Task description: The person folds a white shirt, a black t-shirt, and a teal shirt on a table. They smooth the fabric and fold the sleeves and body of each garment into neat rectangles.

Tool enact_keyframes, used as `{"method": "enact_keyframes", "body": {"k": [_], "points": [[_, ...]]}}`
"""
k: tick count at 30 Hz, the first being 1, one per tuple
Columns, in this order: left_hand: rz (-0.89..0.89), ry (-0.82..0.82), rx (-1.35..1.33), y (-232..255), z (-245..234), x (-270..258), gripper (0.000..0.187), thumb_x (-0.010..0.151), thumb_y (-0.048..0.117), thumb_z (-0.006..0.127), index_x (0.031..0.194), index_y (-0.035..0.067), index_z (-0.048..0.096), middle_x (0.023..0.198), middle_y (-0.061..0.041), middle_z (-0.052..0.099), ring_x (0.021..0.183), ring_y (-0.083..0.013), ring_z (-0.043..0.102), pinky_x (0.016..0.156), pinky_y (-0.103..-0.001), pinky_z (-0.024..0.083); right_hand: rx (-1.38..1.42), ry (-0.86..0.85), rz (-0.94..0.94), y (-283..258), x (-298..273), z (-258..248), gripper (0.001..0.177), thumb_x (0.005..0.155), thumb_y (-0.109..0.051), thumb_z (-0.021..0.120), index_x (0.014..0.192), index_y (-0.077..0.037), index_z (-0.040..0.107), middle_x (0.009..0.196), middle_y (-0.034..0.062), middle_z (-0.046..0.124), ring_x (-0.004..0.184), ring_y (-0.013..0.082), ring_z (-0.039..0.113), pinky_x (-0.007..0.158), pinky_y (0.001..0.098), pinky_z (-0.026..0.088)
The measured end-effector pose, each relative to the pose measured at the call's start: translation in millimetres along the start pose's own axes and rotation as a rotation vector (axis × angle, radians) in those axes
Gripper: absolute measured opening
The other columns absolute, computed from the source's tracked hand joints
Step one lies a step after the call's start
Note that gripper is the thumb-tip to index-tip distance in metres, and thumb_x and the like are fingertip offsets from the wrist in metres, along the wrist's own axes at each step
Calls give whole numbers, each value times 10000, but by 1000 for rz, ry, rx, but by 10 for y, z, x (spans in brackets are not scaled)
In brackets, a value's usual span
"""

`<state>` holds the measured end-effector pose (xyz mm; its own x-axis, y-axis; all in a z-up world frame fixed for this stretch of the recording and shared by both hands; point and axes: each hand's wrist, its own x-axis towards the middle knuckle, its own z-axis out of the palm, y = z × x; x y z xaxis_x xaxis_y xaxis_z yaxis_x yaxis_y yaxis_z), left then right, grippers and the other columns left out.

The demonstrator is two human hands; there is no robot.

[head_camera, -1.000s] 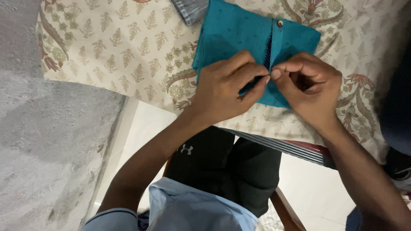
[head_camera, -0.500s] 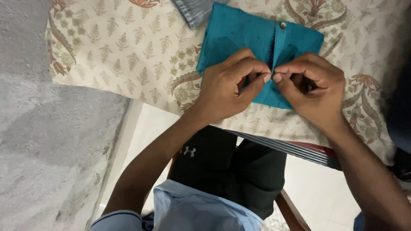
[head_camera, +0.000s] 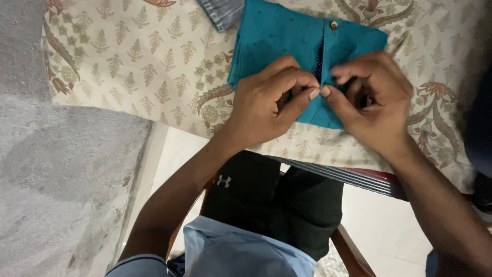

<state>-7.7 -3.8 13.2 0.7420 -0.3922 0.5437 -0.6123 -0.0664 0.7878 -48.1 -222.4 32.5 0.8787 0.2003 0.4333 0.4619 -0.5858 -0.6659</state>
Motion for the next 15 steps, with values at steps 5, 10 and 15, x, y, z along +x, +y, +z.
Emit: {"method": "enact_keyframes", "body": {"k": [5, 10, 15], "points": [[142, -54, 46, 25, -44, -24, 104, 1002, 103, 785, 1066, 101, 704, 975, 9, 637, 733, -98, 650, 578, -232, 490, -169, 12, -145, 142, 49, -143, 284, 996, -48, 784, 1248, 20, 672, 1125, 101, 645, 706, 116, 589, 693, 281, 496], [360, -90, 248, 22, -11, -43, 145, 891, 83, 823, 968, 78, 701, 933, -23, 625, 688, -167, 598, 618, -324, 483, -351, 77, -179, 152, 137, -218, 290, 1096, -45, 752, 1357, 21, 644, 1255, 169, 628, 972, 288, 667, 858, 342, 565], [422, -70, 281, 18, -3, -87, 148, 908, 78, 800, 994, 61, 679, 1009, -46, 621, 778, -170, 637, 669, -328, 502, -361, 17, -250, 112, 257, -199, 301, 990, -10, 745, 1262, 65, 640, 1210, 224, 660, 1070, 376, 682, 918, 445, 544]]}}
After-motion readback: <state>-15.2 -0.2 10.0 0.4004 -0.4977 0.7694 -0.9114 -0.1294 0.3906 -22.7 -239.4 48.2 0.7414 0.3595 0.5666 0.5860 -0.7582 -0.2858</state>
